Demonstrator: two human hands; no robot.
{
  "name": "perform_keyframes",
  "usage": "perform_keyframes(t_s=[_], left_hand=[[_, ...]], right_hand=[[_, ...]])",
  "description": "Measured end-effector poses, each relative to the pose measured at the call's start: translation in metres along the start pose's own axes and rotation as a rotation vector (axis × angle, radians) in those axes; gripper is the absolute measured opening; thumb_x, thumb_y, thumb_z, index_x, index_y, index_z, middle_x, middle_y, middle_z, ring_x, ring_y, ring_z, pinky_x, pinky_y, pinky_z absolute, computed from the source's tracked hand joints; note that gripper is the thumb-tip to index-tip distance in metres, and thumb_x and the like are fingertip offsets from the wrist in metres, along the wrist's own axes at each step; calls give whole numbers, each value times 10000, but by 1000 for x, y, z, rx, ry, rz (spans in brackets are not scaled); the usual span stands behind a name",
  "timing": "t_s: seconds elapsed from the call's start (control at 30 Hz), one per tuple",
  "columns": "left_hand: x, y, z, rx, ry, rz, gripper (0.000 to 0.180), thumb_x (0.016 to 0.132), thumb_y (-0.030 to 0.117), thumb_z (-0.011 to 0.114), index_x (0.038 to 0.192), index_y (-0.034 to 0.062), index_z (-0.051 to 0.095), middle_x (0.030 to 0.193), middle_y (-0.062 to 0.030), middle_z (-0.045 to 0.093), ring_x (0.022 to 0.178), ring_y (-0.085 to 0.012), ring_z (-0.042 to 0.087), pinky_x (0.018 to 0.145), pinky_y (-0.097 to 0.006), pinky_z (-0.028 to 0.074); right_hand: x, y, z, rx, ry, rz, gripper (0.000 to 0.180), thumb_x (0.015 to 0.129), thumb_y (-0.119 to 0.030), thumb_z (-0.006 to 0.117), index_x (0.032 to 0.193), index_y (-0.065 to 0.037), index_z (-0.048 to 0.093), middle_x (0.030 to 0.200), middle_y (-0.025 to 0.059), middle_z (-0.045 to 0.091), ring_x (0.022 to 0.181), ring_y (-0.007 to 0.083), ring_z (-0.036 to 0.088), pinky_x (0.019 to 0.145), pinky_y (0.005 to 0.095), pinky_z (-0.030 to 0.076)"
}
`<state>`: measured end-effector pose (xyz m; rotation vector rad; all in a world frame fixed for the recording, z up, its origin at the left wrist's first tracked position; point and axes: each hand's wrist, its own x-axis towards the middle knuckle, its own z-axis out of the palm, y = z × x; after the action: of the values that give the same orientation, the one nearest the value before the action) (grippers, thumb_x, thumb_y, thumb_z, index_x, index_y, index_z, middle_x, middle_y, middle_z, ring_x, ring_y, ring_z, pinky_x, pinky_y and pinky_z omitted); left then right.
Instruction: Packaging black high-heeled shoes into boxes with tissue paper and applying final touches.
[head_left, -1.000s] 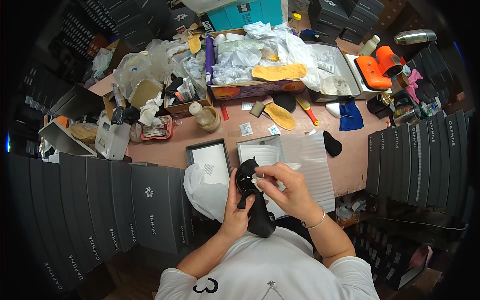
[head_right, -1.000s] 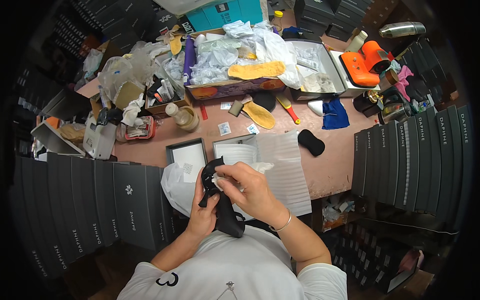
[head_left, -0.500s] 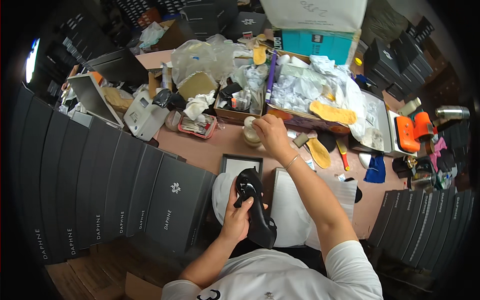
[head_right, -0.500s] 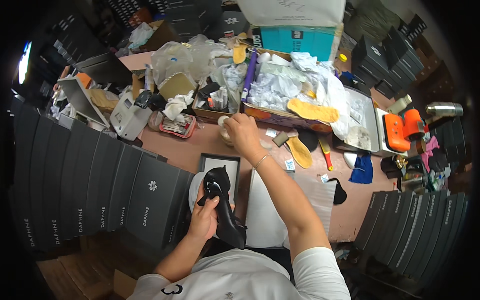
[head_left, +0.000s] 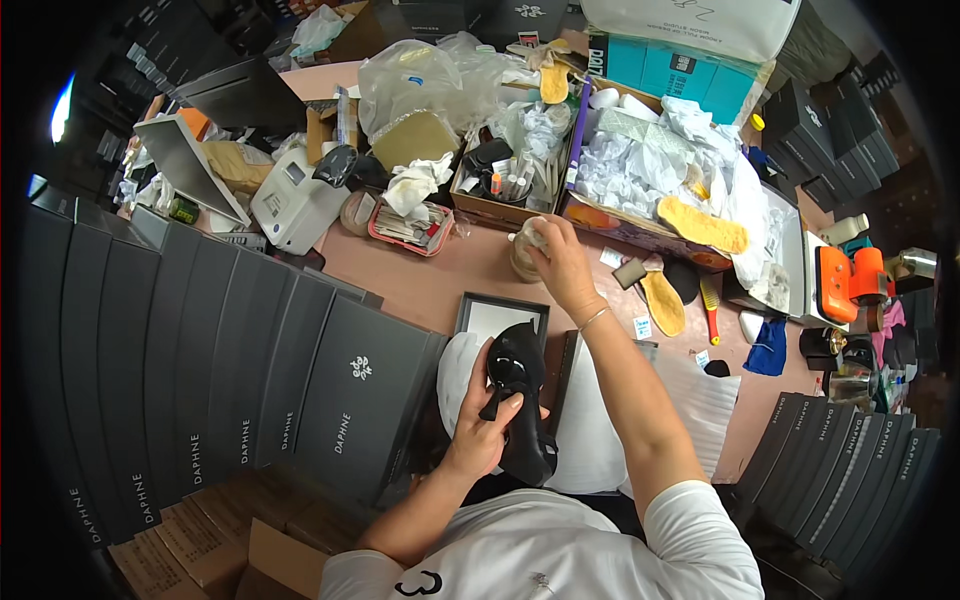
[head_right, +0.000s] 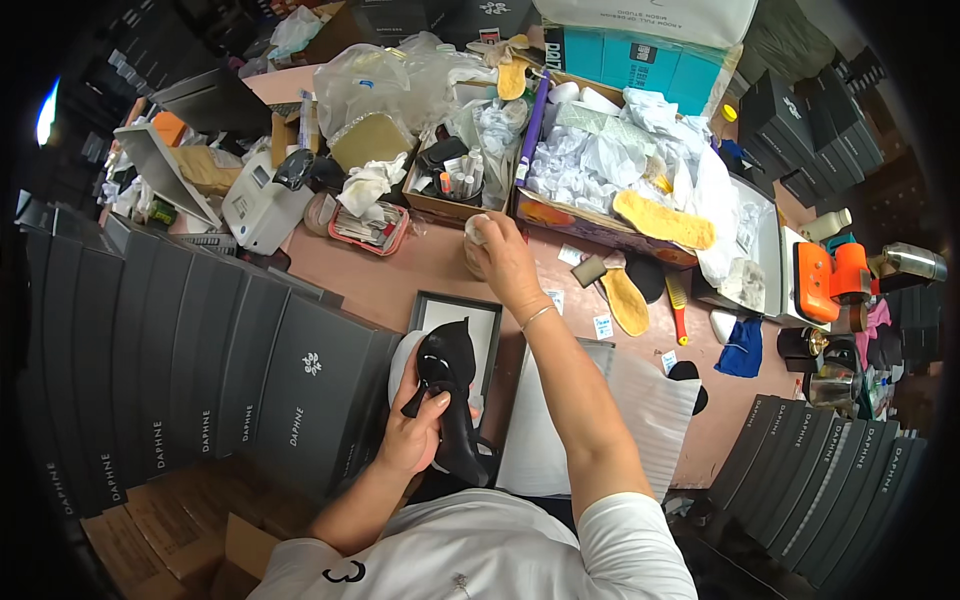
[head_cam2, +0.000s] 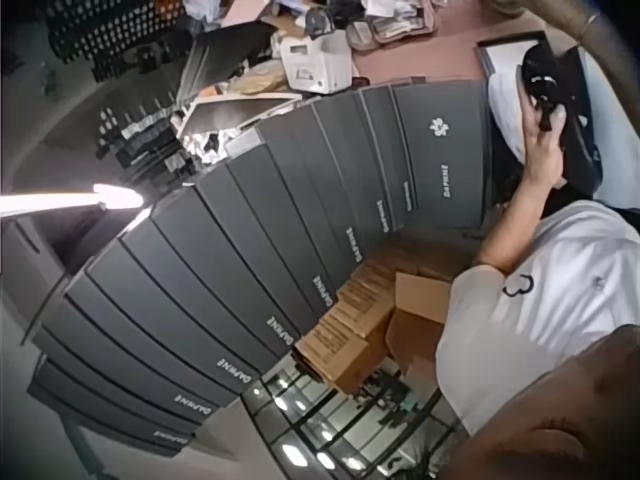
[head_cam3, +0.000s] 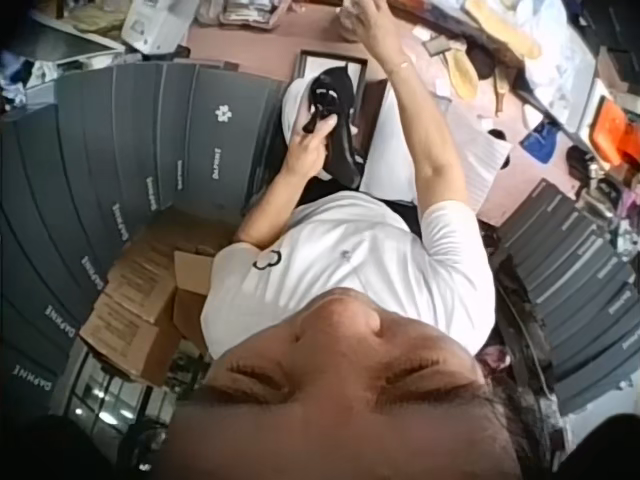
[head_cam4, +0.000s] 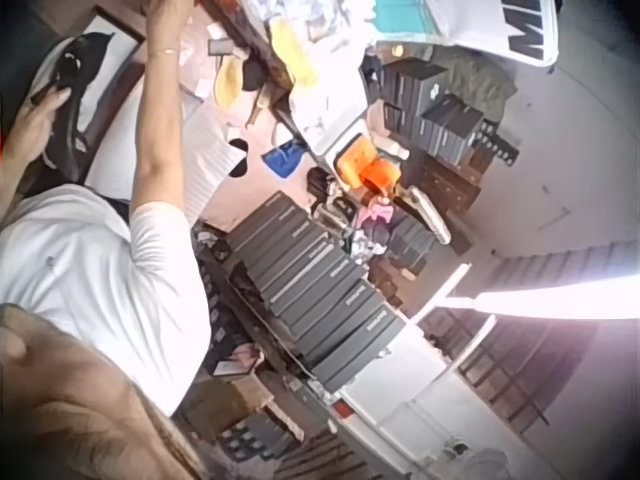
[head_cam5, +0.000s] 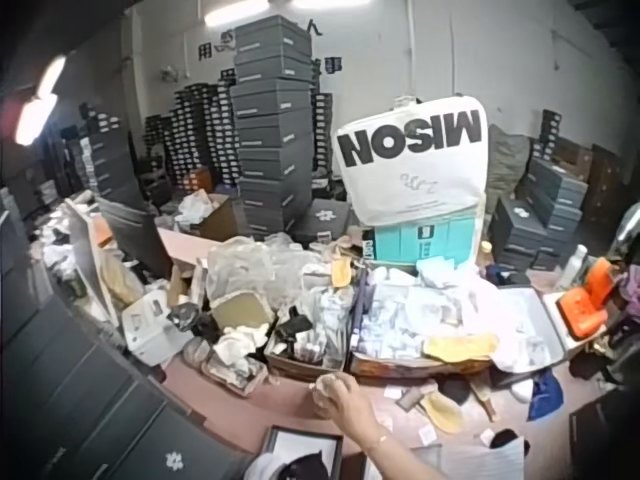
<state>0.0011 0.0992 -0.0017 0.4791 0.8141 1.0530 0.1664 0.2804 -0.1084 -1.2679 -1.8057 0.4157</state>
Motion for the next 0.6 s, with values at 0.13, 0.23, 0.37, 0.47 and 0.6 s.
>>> perform_keyframes(t_s=[0.13,0.23,0.37,0.47,0.6], left_hand=[[-2,-1,-2,-30,39,23,744,894,34,536,1510,163,140,1125,-151,535,902,-237,603,792,-399,543],[-3,-4,-4,-29,33,29,764,897,27,546,1513,158,113,1144,-144,525,904,-234,609,800,-394,544],[-6,-9,-5,-19,-9,31,791,905,32,560,1513,148,68,1171,-139,514,895,-226,628,808,-382,550],[-13,-6,-3,-45,-12,-11,791,908,43,563,1513,154,65,1152,-140,522,872,-234,636,797,-380,551],[-24,-9,-7,-88,4,-70,788,910,54,564,1514,161,69,1134,-142,532,841,-246,644,779,-374,551]], right_hand=[[-15,-1,-36,150,391,254,365,852,-58,674,1168,-22,495,1109,123,571,1015,228,577,837,318,498],[-37,22,-60,708,717,555,355,883,-83,666,1171,-11,471,1075,95,573,942,144,579,808,264,497],[-23,2,-52,452,538,410,343,864,-77,685,1150,-17,505,1069,86,581,951,144,578,809,266,487],[-5,-7,-26,6,240,-1,374,775,-35,703,1112,-25,542,1123,175,564,1023,358,562,900,384,460],[0,-24,-6,-42,38,-8,323,781,-95,705,1089,-83,607,1152,173,560,1003,363,568,843,397,486]])
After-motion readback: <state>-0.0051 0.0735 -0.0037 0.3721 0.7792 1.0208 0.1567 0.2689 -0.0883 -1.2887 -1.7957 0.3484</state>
